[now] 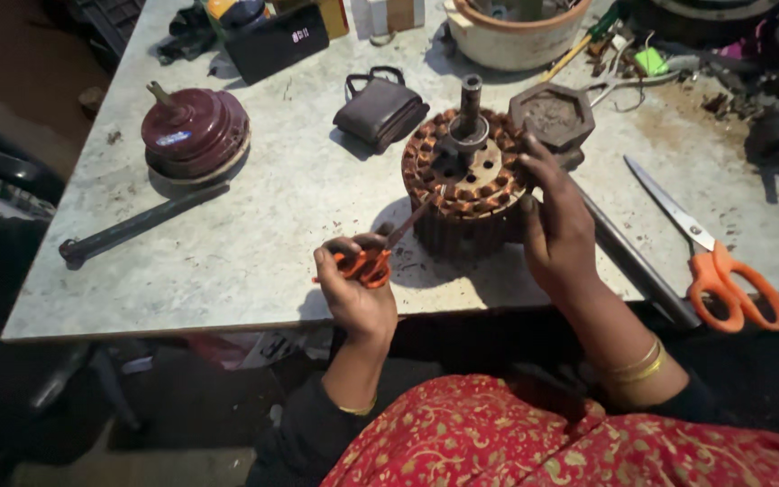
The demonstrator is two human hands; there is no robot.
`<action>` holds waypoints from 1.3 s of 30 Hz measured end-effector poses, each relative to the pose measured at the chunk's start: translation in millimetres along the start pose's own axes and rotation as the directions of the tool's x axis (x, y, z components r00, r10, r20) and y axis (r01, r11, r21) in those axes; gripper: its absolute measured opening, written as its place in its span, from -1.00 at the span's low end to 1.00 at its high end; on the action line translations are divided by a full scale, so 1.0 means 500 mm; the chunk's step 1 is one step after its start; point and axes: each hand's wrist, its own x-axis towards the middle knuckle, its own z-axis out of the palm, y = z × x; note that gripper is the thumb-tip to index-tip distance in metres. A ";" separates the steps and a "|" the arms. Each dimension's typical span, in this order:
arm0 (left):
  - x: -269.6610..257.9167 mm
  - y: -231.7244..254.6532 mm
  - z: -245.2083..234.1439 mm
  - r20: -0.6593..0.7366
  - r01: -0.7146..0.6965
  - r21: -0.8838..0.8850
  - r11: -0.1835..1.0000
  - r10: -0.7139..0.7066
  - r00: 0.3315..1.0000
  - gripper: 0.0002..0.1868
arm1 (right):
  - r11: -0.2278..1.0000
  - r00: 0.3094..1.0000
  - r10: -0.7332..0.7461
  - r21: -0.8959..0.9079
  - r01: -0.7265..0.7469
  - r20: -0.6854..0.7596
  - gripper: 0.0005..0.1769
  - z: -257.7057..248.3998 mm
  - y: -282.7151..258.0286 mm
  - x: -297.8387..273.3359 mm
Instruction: The person uses a screwdriver and hammer to adjust copper windings on a motor armature. They repeatedly tap the screwdriver to seat the windings and rotate the armature to access different sections.
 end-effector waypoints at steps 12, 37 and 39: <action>0.009 0.015 -0.013 0.380 -0.267 0.265 0.927 0.154 0.912 -0.29 | 0.999 1.000 0.011 -0.037 -0.011 0.005 -0.62 -0.007 -0.012 0.008; 0.003 0.041 0.037 0.197 -0.056 0.059 0.997 0.044 0.979 -0.62 | 0.999 1.000 0.006 -0.049 -0.006 -0.002 -0.61 0.000 -0.012 0.007; 0.014 0.046 0.038 0.273 -0.097 0.067 0.993 0.075 0.959 -0.64 | 0.999 1.000 0.007 -0.045 -0.007 0.001 -0.60 0.000 -0.011 0.006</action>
